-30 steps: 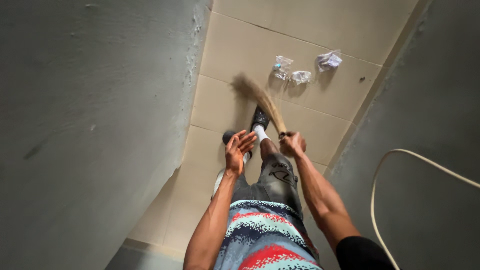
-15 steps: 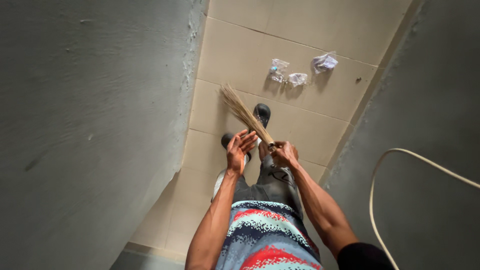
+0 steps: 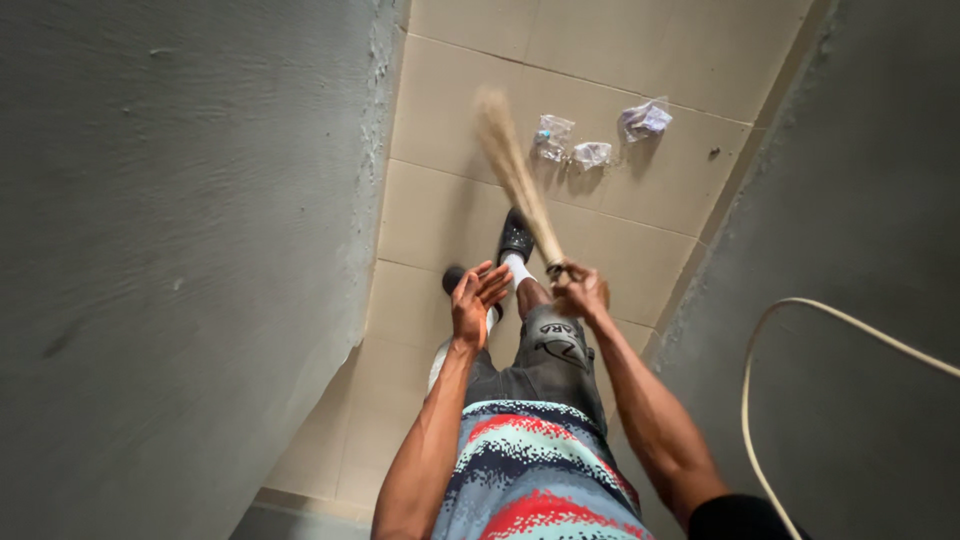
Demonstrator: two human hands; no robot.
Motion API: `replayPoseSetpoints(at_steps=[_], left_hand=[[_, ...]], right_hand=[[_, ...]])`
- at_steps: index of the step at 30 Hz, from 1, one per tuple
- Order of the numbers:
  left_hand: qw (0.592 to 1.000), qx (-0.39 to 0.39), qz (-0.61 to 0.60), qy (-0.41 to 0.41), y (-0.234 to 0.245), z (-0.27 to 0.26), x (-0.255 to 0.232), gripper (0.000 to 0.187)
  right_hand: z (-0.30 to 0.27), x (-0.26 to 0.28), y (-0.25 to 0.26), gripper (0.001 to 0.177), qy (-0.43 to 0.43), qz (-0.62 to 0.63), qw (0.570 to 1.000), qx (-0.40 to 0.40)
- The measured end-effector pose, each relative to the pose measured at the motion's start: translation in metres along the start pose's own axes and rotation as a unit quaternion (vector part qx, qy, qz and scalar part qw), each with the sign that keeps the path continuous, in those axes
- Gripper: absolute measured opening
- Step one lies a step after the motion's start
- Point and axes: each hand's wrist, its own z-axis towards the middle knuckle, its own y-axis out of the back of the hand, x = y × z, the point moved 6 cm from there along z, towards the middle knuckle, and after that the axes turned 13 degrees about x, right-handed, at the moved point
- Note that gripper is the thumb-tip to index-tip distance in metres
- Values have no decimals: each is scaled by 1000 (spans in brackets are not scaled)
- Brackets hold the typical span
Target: The person sweeps debris from a tiled floor into a pile using a hand broom.
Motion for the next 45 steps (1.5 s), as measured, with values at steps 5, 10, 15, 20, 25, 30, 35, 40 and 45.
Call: replayPoseSetpoints(at_steps=[5, 10, 15, 20, 25, 30, 35, 40, 45], left_hand=[[1000, 7, 5, 0, -6, 5, -4, 64], [1000, 5, 8, 1, -4, 5, -12, 64], [1000, -4, 15, 6, 2, -1, -15, 64], [1000, -16, 15, 7, 3, -1, -13, 64], [1000, -7, 6, 6, -1, 8, -12, 63], [1000, 0, 9, -1, -8, 9, -16, 64], [1000, -8, 17, -1, -4, 6, -24, 65], [1000, -12, 22, -9, -1, 1, -25, 65], [1000, -21, 13, -7, 4, -1, -22, 64]], right_hand=[[2, -2, -36, 63, 1, -27, 997, 72], [33, -17, -33, 43, -44, 15, 996, 75], [45, 0, 27, 49, -54, 87, 995, 5], [18, 18, 29, 62, -14, 110, 994, -10], [7, 21, -15, 64, 1, 17, 999, 28], [20, 16, -57, 60, -1, -54, 994, 95], [50, 12, -33, 48, -28, -8, 999, 43], [50, 27, 3, 48, -11, 99, 995, 21], [18, 40, -3, 66, 20, 8, 999, 28]])
